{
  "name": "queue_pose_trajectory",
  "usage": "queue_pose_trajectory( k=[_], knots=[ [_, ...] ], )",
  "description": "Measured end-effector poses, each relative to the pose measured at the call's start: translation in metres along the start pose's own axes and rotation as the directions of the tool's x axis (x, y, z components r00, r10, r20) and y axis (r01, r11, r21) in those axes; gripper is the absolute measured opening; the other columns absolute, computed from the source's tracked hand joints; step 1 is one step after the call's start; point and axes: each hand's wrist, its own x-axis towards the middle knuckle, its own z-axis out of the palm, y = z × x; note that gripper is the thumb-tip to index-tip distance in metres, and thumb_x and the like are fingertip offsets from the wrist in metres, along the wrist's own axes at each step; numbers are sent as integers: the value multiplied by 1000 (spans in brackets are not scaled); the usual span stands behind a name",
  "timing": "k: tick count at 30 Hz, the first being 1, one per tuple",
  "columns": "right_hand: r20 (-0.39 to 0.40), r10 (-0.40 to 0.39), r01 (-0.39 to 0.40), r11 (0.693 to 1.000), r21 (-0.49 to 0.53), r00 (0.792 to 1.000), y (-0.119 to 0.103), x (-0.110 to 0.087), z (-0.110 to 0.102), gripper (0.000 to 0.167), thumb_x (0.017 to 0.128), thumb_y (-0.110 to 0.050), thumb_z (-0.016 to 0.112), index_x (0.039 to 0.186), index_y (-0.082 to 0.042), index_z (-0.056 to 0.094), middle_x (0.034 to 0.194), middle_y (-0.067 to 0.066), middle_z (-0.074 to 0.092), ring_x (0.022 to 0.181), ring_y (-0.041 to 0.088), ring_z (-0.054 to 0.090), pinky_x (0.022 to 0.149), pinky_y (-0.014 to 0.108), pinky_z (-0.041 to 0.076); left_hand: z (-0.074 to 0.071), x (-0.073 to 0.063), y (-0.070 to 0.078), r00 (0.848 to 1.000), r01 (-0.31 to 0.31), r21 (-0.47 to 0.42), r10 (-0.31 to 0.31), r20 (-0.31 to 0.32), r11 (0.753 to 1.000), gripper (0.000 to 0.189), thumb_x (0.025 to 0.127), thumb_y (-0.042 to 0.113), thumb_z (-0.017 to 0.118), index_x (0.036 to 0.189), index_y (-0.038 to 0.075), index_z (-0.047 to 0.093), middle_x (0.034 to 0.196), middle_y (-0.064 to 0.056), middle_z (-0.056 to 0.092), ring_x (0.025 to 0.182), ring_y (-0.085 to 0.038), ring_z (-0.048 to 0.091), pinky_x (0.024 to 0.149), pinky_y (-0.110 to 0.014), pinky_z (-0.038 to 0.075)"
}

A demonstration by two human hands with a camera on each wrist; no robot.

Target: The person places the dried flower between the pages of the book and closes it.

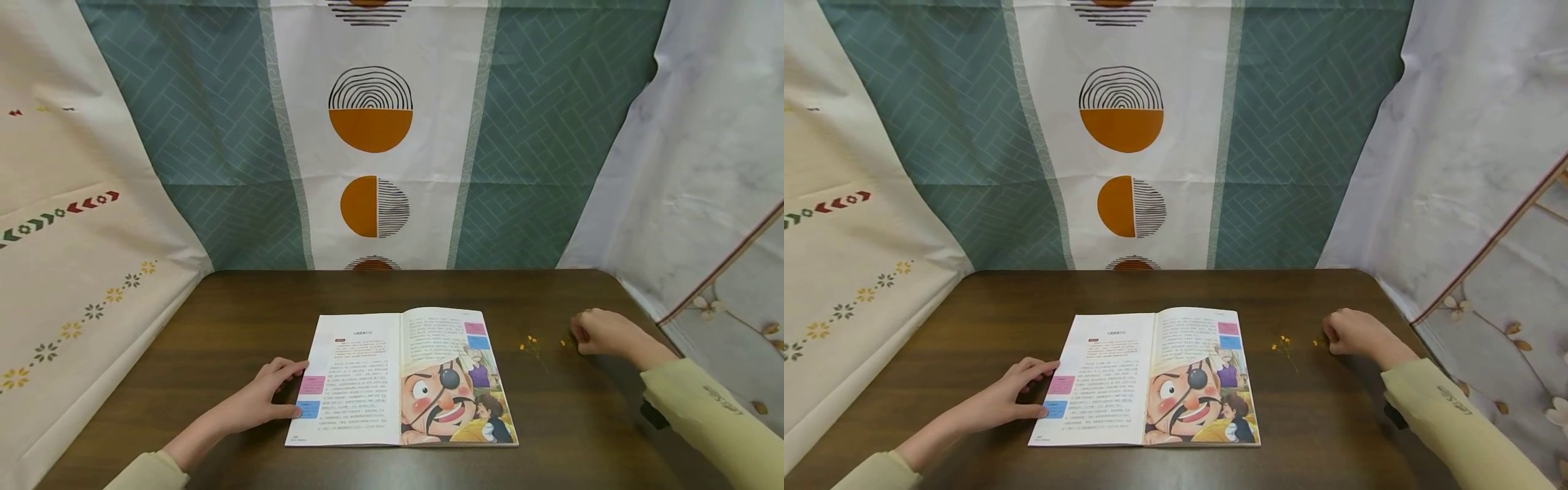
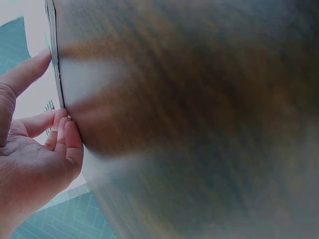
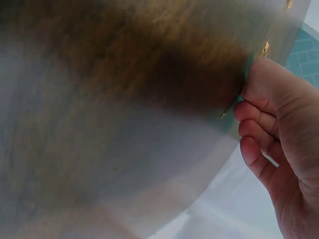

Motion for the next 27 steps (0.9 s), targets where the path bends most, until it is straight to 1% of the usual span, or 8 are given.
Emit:
queue_pose_trajectory(
  k=[7,14,19,22,24,27],
  knots=[
    [-24,30,-30,1000,-3,999,0,-3,5,29,70,-7,72,64,-22,48,61,-12,41,55,0,32,53,21,28,0,0,1,1000,-3,-5,3,8,1000,79,83,33,78,145,0,43,131,-14,45,114,-26,39,88,-23,46],
    [-78,31,-29,999,22,996,-1,-4,2,30,71,-4,70,66,-21,45,62,-11,37,56,0,28,54,21,25,-1,1,1,1000,-4,-3,4,2,1000,79,83,33,78,146,0,43,131,-15,45,114,-26,39,87,-23,46],
    [-62,42,-37,996,79,997,-1,-4,4,30,74,-3,68,70,-20,44,61,-11,34,55,-1,26,54,21,23,-1,0,2,1000,-4,0,4,3,1000,79,83,33,78,145,0,43,131,-15,45,114,-26,39,87,-23,46],
    [-74,22,-13,993,113,997,1,-4,6,29,74,0,67,72,-19,45,62,-12,35,55,-2,27,55,20,26,0,0,2,1000,-1,-1,1,6,1000,79,83,33,78,145,0,43,131,-15,45,114,-26,39,87,-23,46],
    [-100,-6,18,992,128,995,3,-5,7,28,74,1,68,73,-18,47,62,-13,37,56,-4,30,55,20,28,0,0,2,1000,3,-1,-3,7,1000,79,83,33,78,146,0,43,131,-14,44,114,-26,39,87,-22,46],
    [-161,-45,67,988,137,986,6,-5,9,27,71,4,70,75,-15,52,63,-14,43,58,-7,35,53,19,33,0,0,2,1000,8,-1,-8,8,1000,79,82,32,78,146,1,43,132,-14,44,115,-26,39,87,-23,46]
  ],
)
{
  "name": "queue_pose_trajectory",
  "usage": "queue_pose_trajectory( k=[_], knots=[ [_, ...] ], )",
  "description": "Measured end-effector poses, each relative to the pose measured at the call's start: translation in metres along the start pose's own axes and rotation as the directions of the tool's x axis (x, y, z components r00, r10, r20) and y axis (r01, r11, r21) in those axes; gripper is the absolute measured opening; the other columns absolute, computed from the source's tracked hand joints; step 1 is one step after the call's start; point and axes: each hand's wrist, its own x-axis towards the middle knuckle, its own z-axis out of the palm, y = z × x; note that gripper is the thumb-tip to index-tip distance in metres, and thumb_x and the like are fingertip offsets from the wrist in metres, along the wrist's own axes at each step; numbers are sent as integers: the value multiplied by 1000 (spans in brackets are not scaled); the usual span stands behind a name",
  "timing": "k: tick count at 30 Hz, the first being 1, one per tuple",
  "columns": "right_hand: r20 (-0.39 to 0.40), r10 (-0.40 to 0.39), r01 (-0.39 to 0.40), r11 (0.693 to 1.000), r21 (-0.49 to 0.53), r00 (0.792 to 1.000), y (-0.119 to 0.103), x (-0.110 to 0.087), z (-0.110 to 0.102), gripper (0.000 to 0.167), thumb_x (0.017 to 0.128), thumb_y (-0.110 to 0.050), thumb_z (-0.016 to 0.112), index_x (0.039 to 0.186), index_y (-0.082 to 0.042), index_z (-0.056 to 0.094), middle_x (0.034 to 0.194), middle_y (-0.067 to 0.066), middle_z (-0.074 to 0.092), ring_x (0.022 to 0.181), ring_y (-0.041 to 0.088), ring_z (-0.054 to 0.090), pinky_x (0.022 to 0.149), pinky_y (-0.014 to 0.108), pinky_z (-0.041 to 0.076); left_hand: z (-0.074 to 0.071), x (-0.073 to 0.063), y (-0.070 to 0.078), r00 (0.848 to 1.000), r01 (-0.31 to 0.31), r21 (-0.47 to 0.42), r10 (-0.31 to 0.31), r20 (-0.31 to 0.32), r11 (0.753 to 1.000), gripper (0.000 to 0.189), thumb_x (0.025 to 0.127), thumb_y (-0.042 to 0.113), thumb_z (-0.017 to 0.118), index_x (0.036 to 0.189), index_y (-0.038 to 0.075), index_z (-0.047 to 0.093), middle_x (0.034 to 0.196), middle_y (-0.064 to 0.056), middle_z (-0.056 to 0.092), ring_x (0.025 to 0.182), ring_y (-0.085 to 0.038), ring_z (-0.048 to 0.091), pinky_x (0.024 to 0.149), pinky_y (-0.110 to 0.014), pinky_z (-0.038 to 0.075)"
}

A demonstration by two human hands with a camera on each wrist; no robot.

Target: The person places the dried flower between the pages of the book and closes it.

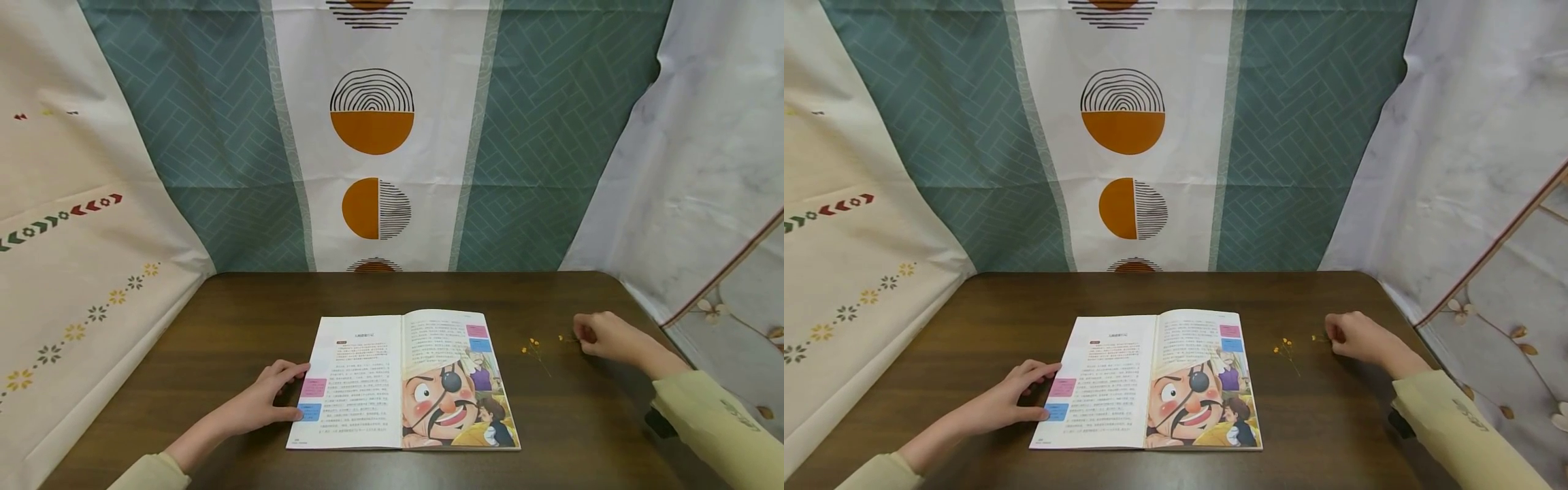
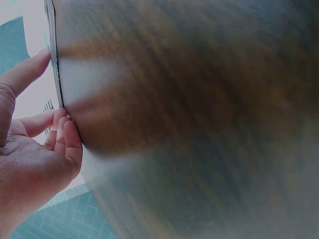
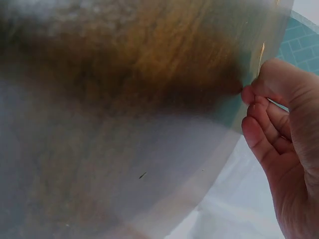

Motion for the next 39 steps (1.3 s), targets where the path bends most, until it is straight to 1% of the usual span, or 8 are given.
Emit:
queue_pose_trajectory(
  k=[4,9,15,20,23,30,35,39],
  knots=[
    [-34,-7,9,999,33,999,1,-2,0,23,75,6,72,79,-12,58,66,-13,54,60,-9,44,53,20,41,0,0,0,1000,2,-1,-2,-1,1000,79,83,33,78,146,1,43,132,-14,44,115,-26,39,87,-23,46],
    [-57,58,-57,998,25,997,0,-2,0,12,80,1,75,86,-9,70,76,-6,68,65,-5,57,57,22,50,0,-1,1,1000,0,-4,0,-4,1000,79,83,33,78,146,1,43,132,-15,44,115,-26,39,87,-23,46],
    [-155,112,-117,993,-24,982,-3,-4,2,10,77,-3,79,84,-10,76,78,-2,72,64,-2,58,57,22,48,0,-1,1,1000,-9,-1,9,-10,1000,79,82,33,78,145,1,44,131,-14,45,114,-26,40,87,-24,47],
    [-269,63,-102,986,-133,961,-5,-4,4,12,73,-8,83,78,-17,77,76,-8,68,69,11,57,59,28,45,1,0,-1,1000,-5,-5,5,-8,1000,79,83,33,78,146,0,44,131,-14,46,115,-26,41,88,-24,47],
    [-318,44,-100,982,-162,947,-7,-2,5,12,72,-9,84,77,-18,77,75,-9,66,72,17,55,61,31,43,2,1,-2,1000,8,-15,-8,-7,1000,80,82,31,79,146,-2,44,131,-14,48,114,-26,45,87,-23,48],
    [-346,38,-96,984,-152,937,-16,6,0,10,75,-7,82,81,-14,79,76,-5,69,73,18,57,62,32,44,3,4,1,999,39,-48,-39,-9,998,80,78,24,83,143,-6,46,127,-15,52,110,-26,52,85,-23,52],
    [-329,79,-119,988,-103,941,-27,17,-6,9,78,-6,80,84,-13,80,79,-2,72,73,19,58,60,29,44,3,4,-1,1000,24,-85,-26,-14,996,80,79,21,82,143,-8,44,126,-17,52,109,-24,54,89,-27,54],
    [-310,116,-142,988,-65,944,-40,29,-10,7,80,-8,78,86,-12,80,80,-1,73,75,20,60,61,29,44,4,4,-2,1000,4,-150,-5,-5,989,80,80,16,82,143,-12,41,124,-20,50,107,-22,56,90,-28,55]
  ],
)
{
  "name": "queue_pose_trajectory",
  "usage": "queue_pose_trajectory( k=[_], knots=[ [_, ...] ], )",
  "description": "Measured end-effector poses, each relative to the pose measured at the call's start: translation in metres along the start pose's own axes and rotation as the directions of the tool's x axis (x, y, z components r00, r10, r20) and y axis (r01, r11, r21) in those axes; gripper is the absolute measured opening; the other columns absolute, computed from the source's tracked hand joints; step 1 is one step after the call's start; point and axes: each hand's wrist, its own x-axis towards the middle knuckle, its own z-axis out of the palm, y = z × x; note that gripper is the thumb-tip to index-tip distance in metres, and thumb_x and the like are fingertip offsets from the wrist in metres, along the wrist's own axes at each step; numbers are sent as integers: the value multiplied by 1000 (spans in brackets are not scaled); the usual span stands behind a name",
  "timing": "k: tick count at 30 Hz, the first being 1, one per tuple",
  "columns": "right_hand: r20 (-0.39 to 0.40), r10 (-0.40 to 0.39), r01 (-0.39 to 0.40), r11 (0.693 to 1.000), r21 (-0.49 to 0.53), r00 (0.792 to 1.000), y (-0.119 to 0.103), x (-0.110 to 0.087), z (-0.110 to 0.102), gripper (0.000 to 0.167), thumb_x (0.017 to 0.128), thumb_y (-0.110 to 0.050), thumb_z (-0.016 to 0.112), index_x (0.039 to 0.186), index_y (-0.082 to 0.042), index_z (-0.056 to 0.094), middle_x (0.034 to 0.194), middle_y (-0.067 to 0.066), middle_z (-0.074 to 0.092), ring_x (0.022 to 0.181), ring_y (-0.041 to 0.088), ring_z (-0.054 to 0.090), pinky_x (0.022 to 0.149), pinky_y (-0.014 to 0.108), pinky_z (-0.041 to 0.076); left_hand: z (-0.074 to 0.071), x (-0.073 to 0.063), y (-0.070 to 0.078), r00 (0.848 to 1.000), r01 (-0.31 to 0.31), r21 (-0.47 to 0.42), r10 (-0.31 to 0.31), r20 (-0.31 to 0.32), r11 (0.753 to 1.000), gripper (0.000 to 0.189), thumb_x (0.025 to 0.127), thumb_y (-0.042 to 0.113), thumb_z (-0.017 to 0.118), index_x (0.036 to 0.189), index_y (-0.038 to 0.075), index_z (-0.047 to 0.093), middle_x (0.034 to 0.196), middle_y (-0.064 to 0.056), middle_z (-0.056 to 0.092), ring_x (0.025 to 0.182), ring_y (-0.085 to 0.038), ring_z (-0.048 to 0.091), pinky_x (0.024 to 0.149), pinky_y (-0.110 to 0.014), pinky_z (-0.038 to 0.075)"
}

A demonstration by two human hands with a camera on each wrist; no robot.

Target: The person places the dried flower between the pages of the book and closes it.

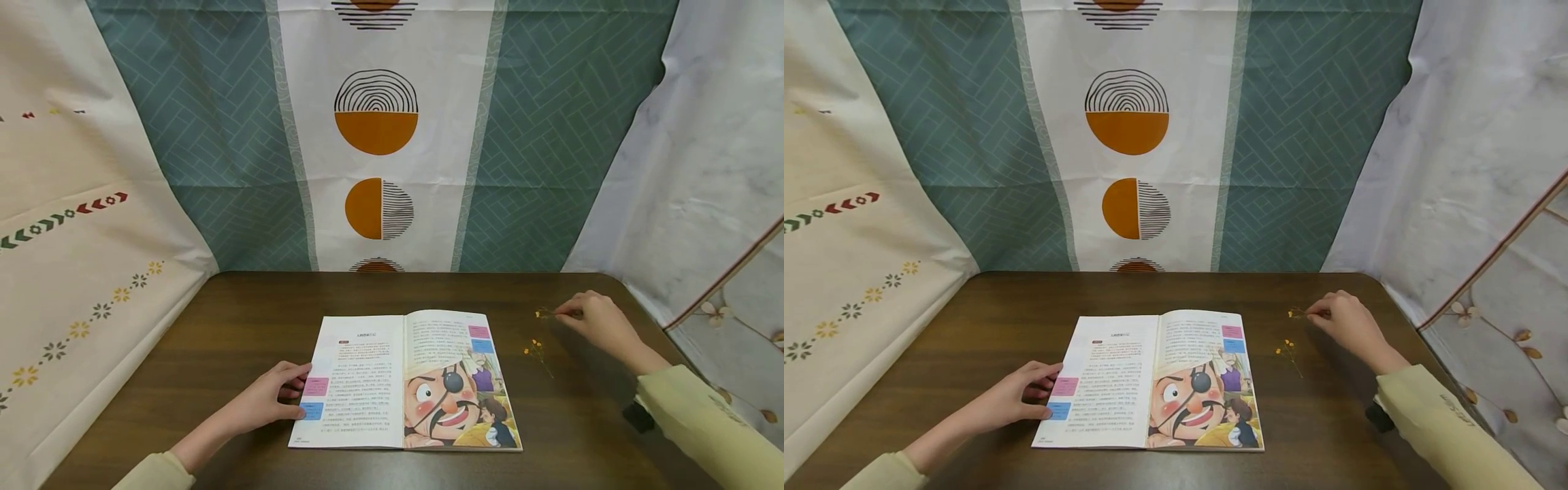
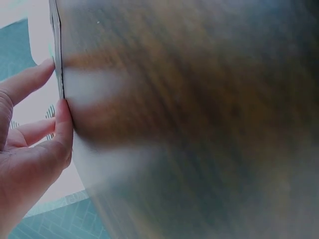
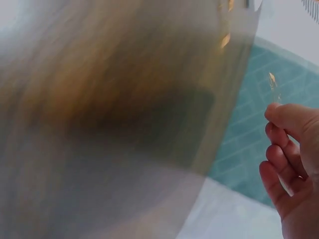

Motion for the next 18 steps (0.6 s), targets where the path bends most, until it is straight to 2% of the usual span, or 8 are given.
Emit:
queue_pose_trajectory(
  k=[8,18],
  knots=[
    [47,35,-37,999,39,998,-38,22,2,8,85,-13,75,91,-12,80,84,1,72,79,19,57,62,28,42,1,0,0,1000,11,-60,-10,8,998,80,79,12,81,143,-13,41,122,-20,49,106,-19,55,88,-27,56],
    [91,7,-22,987,160,996,-92,55,12,10,87,-18,76,94,-15,80,84,-3,71,78,14,56,66,28,46,1,-1,3,1000,12,-91,-11,7,996,79,79,7,80,143,-14,40,122,-21,48,102,-20,53,81,-25,56]
  ],
)
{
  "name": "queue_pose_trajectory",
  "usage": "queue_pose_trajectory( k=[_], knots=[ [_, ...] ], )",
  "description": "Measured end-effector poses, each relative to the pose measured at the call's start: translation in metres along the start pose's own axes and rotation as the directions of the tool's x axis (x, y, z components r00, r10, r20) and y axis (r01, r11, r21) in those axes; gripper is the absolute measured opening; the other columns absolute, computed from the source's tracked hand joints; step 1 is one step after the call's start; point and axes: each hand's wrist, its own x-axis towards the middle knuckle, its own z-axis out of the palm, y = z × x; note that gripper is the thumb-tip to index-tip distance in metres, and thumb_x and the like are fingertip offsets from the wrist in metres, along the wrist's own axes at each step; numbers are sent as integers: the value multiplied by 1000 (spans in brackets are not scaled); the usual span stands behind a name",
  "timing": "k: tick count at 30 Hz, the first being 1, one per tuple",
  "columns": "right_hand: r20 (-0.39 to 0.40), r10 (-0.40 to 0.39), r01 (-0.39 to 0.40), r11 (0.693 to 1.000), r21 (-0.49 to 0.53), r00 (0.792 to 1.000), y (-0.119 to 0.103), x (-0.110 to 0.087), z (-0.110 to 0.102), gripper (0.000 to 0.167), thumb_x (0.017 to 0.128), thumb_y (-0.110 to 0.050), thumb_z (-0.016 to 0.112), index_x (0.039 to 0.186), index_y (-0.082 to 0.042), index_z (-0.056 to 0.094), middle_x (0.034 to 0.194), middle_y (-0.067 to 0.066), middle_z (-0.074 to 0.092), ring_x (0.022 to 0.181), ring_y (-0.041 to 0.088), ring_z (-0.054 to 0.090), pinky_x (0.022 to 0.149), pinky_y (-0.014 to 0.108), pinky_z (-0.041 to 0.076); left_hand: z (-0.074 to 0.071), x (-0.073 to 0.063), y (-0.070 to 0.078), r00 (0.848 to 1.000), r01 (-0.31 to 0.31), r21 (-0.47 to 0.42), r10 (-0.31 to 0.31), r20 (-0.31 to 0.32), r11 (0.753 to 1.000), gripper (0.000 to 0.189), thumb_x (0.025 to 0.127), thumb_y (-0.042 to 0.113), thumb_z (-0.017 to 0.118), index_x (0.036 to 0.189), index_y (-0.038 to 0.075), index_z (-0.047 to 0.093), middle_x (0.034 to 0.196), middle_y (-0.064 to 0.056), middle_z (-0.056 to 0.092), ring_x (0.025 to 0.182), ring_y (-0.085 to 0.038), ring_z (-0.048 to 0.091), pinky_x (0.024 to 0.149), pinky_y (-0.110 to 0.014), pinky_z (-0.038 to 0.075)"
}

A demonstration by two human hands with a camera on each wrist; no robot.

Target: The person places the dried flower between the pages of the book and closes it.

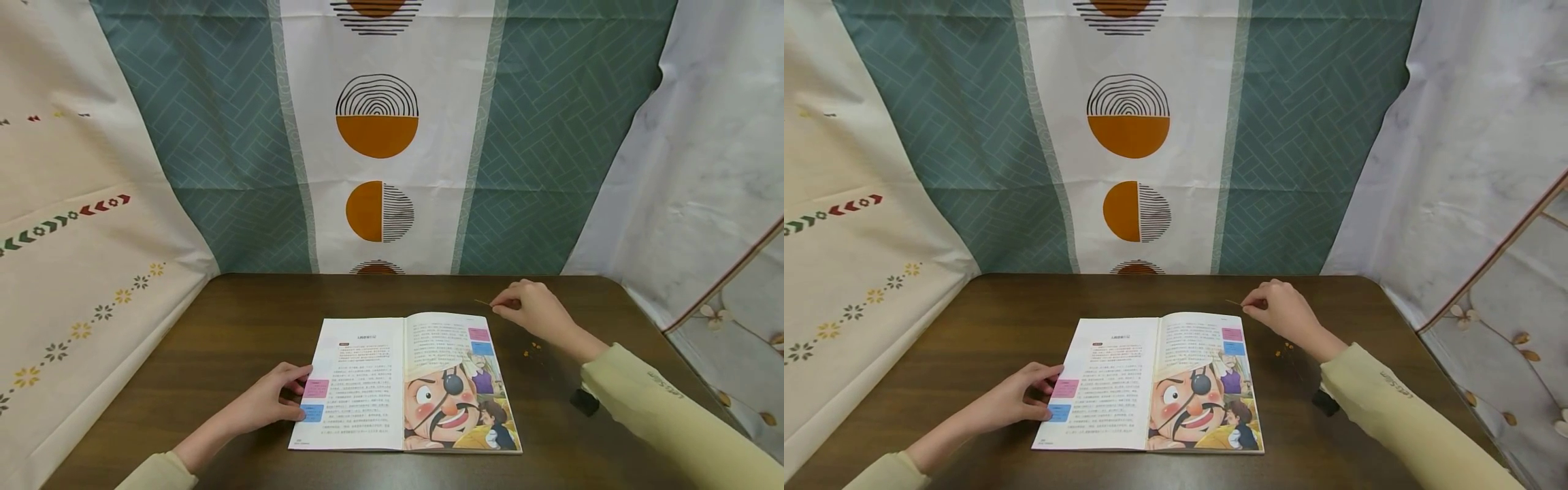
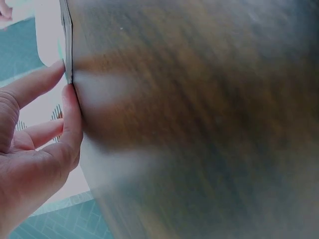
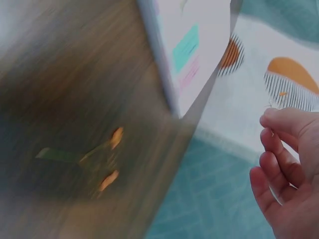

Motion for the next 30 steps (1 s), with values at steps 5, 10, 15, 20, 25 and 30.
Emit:
queue_pose_trajectory(
  k=[5,10,15,20,25,30],
  knots=[
    [33,-27,25,999,39,999,-27,17,10,10,86,-18,77,95,-14,80,84,-3,70,77,12,55,65,26,47,0,0,0,1000,-2,-14,2,4,1000,79,78,7,80,142,-14,39,123,-23,47,105,-26,53,80,-25,57],
    [41,-69,66,996,61,997,-51,31,22,10,85,-18,78,94,-14,80,86,-3,71,78,12,56,67,25,49,-1,0,-1,1000,-5,-26,5,5,1000,79,78,5,80,142,-15,38,124,-24,46,106,-27,53,80,-24,57],
    [59,-123,118,990,82,991,-71,45,36,9,85,-17,78,92,-14,80,85,-2,72,77,11,58,66,23,50,0,0,-2,1000,-4,-43,4,4,999,80,78,5,80,143,-15,37,124,-25,46,107,-28,53,81,-25,57],
    [64,-157,151,985,79,986,-86,58,49,7,85,-19,78,90,-15,80,86,-3,72,76,11,61,64,22,50,0,-2,-3,1000,8,-59,-7,9,998,80,80,5,79,144,-14,35,125,-24,45,109,-28,53,82,-27,57],
    [95,-190,184,980,74,977,-99,67,63,5,87,-19,76,89,-19,80,86,-4,72,77,10,60,64,19,49,-1,-2,-3,1000,10,-66,-8,23,998,80,82,5,77,146,-14,33,126,-25,43,110,-29,51,82,-28,57],
    [148,-195,184,979,88,970,-116,73,77,6,86,-21,77,90,-19,80,86,-5,72,81,9,59,66,18,48,-2,-1,-3,1000,13,-58,-11,29,998,80,82,7,77,146,-14,33,128,-25,42,110,-29,51,82,-26,56]
  ],
)
